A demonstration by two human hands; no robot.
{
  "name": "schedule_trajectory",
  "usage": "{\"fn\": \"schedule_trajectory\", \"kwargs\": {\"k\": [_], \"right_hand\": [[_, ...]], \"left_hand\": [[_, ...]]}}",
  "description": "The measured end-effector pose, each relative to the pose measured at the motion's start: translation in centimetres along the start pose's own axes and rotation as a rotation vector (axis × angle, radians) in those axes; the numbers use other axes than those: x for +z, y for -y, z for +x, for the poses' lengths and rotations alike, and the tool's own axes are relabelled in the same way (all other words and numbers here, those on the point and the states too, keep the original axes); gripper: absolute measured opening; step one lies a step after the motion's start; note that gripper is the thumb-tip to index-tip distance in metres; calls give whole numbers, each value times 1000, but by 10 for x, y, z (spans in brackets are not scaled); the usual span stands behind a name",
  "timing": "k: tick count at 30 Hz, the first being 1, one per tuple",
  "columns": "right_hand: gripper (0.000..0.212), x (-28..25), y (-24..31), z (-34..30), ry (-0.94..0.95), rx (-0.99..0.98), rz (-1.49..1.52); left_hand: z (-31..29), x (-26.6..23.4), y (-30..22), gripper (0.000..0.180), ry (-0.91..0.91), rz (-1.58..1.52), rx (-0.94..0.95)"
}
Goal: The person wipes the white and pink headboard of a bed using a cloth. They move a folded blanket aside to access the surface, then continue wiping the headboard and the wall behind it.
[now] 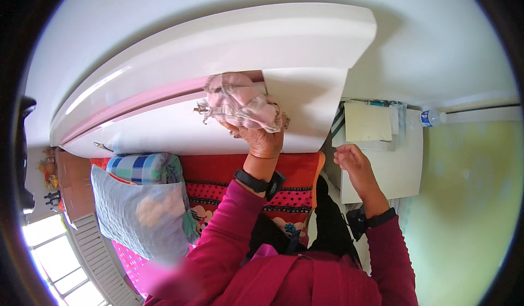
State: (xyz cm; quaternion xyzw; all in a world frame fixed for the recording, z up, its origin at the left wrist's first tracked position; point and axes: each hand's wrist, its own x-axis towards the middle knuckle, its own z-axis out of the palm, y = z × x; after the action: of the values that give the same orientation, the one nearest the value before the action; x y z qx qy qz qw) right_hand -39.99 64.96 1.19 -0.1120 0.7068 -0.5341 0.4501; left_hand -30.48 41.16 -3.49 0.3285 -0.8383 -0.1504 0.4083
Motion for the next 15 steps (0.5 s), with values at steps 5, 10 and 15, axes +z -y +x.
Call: {"fn": "schedule_trajectory", "kwargs": {"k": [5, 10, 15], "right_hand": [[28, -13, -19, -17, -46, 19, 77], [25, -23, -34, -31, -53, -10, 64], [20, -32, -52, -27, -60, -65, 75]], "left_hand": [[3, 17, -25, 54, -108, 102, 332], [36, 30, -58, 63, -129, -31, 541], [43, 20, -55, 55, -92, 93, 684]]}}
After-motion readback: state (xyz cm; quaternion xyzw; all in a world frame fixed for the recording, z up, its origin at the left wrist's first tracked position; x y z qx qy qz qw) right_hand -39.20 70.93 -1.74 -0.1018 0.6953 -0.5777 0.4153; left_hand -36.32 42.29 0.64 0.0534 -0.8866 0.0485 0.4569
